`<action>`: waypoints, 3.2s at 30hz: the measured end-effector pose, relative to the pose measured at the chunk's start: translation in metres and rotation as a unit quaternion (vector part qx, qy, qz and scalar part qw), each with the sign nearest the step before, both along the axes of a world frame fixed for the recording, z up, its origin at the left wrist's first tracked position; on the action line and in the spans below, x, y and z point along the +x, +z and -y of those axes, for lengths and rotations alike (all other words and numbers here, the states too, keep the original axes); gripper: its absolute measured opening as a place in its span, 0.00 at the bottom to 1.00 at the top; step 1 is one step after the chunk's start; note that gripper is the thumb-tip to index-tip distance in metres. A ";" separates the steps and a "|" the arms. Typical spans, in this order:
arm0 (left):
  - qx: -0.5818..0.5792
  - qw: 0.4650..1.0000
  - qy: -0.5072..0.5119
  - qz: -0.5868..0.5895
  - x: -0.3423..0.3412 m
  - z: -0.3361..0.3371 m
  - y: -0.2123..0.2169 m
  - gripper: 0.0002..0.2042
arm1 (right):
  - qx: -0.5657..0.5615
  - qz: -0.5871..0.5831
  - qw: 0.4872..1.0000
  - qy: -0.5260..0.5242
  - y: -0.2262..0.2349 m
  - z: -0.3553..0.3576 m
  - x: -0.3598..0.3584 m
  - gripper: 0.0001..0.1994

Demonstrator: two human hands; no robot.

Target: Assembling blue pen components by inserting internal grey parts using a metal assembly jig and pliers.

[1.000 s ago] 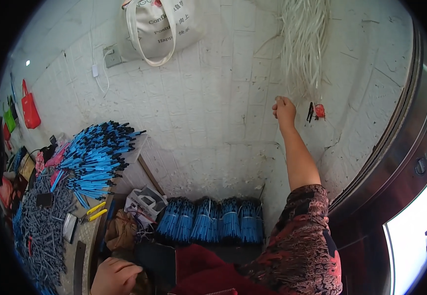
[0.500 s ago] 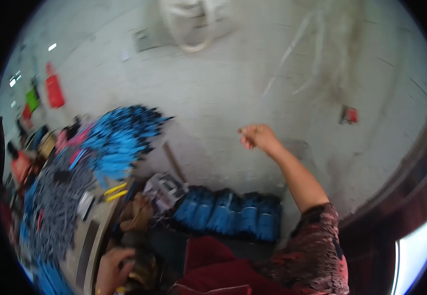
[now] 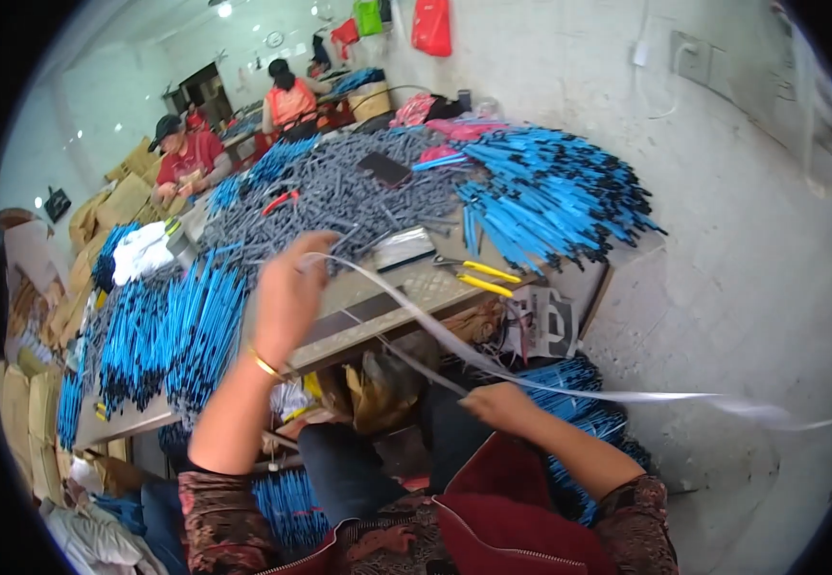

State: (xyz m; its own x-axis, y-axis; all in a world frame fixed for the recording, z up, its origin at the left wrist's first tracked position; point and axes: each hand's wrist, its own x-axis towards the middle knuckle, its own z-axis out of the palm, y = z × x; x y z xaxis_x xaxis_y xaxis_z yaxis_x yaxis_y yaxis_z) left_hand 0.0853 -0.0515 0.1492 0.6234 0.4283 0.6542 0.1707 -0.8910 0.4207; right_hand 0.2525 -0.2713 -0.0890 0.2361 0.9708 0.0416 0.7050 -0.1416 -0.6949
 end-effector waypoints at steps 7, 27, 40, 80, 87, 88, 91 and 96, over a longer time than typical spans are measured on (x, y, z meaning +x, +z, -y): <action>0.154 0.953 0.214 -0.152 -0.050 -0.065 0.034 0.08 | -0.075 0.090 0.993 -0.029 -0.062 -0.001 0.053 0.17; 0.139 0.975 0.041 -0.166 -0.086 0.019 0.054 0.07 | 0.171 -0.263 0.862 0.399 0.105 -0.160 -0.152 0.53; -0.247 0.937 0.232 -0.081 -0.244 -0.117 0.073 0.12 | 0.342 -0.698 0.576 0.251 0.236 -0.215 -0.138 0.14; -0.576 0.752 0.159 0.280 -0.305 -0.201 -0.173 0.14 | 0.026 -0.582 0.810 0.073 0.090 -0.411 -0.268 0.13; -0.585 0.675 0.171 0.416 -0.290 -0.082 -0.179 0.17 | 0.078 -0.213 0.972 0.057 0.058 -0.324 -0.254 0.19; -0.590 0.655 0.184 0.435 -0.289 -0.073 -0.193 0.18 | 0.080 -0.215 0.972 0.049 0.052 -0.315 -0.255 0.19; -0.646 0.612 0.123 0.439 -0.299 -0.061 -0.239 0.20 | 0.094 -0.410 0.907 -0.001 0.040 -0.292 -0.270 0.19; -0.684 0.477 -0.028 0.552 -0.287 -0.069 -0.262 0.21 | 0.110 -0.332 0.937 0.024 0.010 -0.283 -0.264 0.16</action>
